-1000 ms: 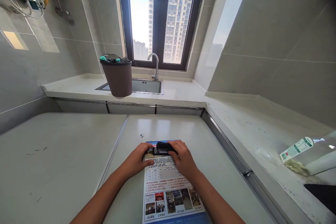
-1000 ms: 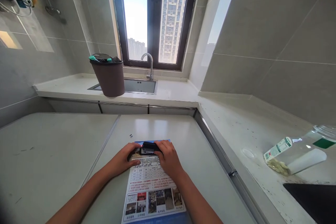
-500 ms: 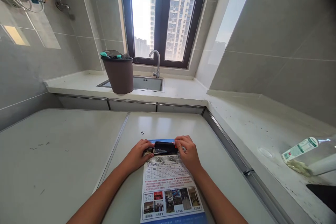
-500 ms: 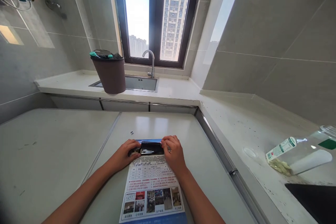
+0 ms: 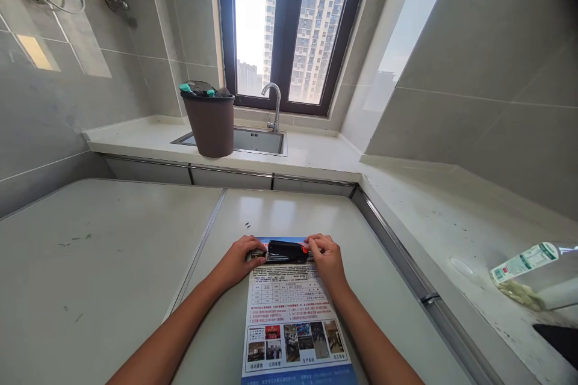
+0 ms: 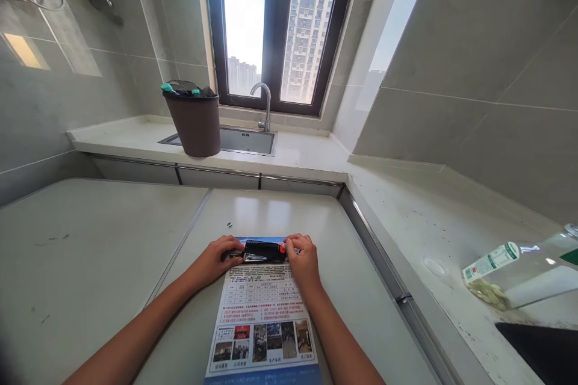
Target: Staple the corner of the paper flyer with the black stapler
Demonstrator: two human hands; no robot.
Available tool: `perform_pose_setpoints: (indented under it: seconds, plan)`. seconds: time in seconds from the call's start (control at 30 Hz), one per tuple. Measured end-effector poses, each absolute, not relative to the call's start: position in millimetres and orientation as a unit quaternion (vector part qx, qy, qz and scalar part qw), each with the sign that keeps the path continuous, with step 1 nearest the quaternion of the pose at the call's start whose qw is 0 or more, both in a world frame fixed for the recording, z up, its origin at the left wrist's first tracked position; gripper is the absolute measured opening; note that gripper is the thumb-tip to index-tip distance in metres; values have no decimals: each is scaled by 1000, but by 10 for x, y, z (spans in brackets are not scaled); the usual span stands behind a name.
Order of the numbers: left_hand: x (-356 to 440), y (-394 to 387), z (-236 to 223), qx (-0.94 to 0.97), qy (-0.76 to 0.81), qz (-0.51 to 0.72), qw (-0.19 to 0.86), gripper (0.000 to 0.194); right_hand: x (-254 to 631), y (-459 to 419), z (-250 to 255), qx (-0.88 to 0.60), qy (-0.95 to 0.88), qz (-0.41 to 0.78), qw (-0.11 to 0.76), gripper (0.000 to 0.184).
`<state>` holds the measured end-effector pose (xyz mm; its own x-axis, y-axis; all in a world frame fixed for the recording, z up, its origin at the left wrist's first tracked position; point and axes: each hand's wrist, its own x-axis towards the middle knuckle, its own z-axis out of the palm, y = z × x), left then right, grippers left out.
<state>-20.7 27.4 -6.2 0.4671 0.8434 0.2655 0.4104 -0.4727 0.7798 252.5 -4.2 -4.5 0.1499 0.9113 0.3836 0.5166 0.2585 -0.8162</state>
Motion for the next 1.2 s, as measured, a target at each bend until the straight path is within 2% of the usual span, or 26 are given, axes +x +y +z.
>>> perform_pose_setpoints:
  seconds: [0.17,0.3,0.43,0.57,0.7,0.83,0.9,1.0,1.1,1.2]
  plan:
    - [-215,292,-70,776,406,347,335,22,2539,-72,-108,-617,-623,145,458,43]
    - [-231,318,-96,783,383,360,333,16,2527,-132,-18,-610,-612,90,495,44]
    - [-235,350,-89,761,375,377,371,14,2434,-130,44,-533,-695,135,464,33]
    - [-220,360,-55,746,376,374,404,22,2369,-88,-13,-528,-714,173,427,27]
    - [-226,366,-74,773,377,362,361,23,2372,-69,-49,-527,-711,184,427,29]
    - [-262,337,-91,792,391,333,329,34,2438,-53,-49,-549,-668,201,460,16]
    - [-270,315,-81,801,392,330,309,37,2502,-36,-58,-564,-627,241,481,14]
    - [-264,300,-65,807,402,322,290,29,2600,-21,-73,-557,-572,353,488,30]
    - [-247,302,-63,798,419,313,298,22,2645,-50,-61,-546,-510,493,445,48]
    - [-233,307,-63,792,428,303,312,23,2638,-95,-18,-547,-440,596,390,61]
